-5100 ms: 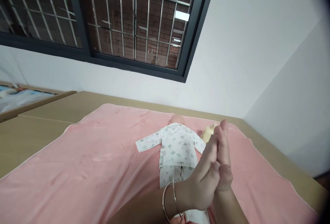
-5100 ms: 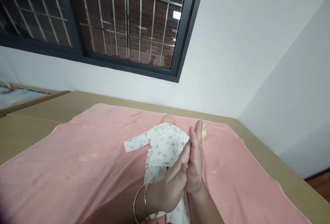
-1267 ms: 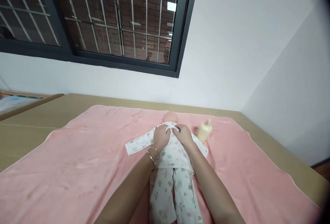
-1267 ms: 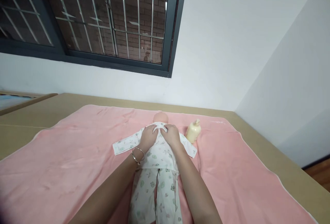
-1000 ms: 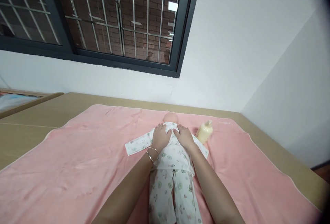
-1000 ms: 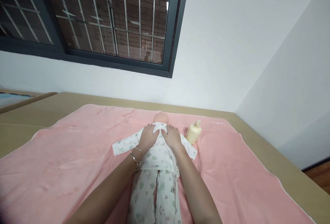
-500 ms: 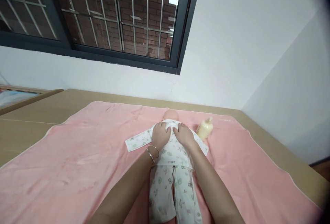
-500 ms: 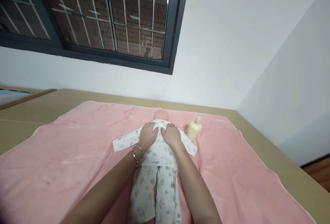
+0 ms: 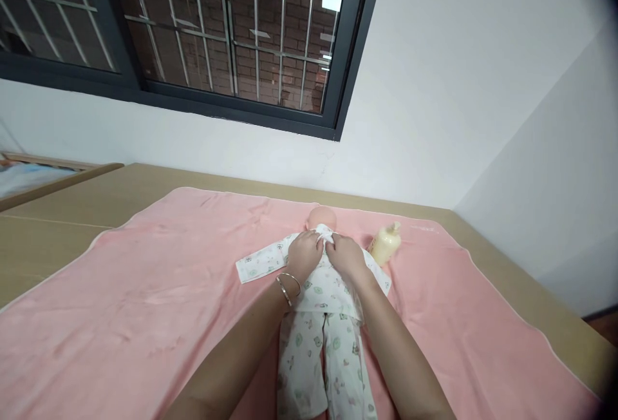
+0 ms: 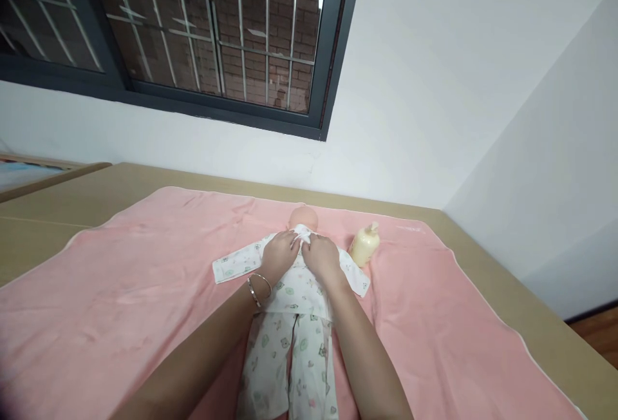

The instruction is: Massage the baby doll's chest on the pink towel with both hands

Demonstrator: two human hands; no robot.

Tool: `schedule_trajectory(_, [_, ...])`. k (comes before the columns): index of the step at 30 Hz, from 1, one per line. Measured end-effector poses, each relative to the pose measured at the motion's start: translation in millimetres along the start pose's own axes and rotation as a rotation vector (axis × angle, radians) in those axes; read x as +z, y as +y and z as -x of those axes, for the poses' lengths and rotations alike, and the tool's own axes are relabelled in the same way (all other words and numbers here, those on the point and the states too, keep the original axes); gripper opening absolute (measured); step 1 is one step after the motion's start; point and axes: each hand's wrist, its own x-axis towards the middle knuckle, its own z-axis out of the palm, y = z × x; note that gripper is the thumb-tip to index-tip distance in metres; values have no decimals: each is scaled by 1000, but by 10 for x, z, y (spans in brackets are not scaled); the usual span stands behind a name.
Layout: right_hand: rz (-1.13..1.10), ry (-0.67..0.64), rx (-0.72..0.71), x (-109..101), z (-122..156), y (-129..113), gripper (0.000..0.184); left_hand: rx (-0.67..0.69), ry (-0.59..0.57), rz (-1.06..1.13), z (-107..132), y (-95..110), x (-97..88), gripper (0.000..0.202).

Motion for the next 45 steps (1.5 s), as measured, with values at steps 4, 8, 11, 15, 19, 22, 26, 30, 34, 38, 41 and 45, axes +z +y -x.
schedule_trajectory(4, [-116, -20, -7, 26, -90, 140, 47, -85, -59, -21, -36, -30, -37, 39])
schedule_trajectory(8, [-63, -45, 83, 30, -44, 34, 50, -54, -160, 1, -80, -71, -172, 37])
schedule_trajectory(11, [-17, -55, 96, 5, 42, -127, 47, -77, -199, -32, -81, -40, -274, 30])
schedule_trajectory(15, [38, 3, 83, -2, 93, -224, 43, -89, -161, -94, -38, 37, -287, 28])
schedule_trajectory(19, [-6, 0, 87, 45, 33, -146, 46, -114, -89, -73, -11, 13, -166, 33])
schedule_trajectory(22, [-97, -59, 98, 99, -33, -53, 56, -121, -66, -23, -21, -62, -65, 35])
schedule_trajectory(26, [-134, -77, 123, 148, -69, 0, 65, -128, -55, 25, -33, -123, 9, 35])
schedule_trajectory(30, [-125, -61, 117, 158, -63, -8, 63, -127, -18, 82, -21, -138, 30, 35])
schedule_trajectory(34, [-119, -49, 124, 157, -56, -14, 62, -144, 12, 131, -6, -162, 46, 35])
schedule_trajectory(38, [-78, -13, 115, 150, -10, -62, 60, -142, 18, 144, -3, -168, 48, 34])
schedule_trajectory(41, [5, 37, 97, 143, 34, -120, 55, -143, 20, 134, -6, -144, 33, 35])
schedule_trajectory(45, [19, 34, 75, 143, 32, -117, 51, -134, -28, 71, -18, -127, 22, 33])
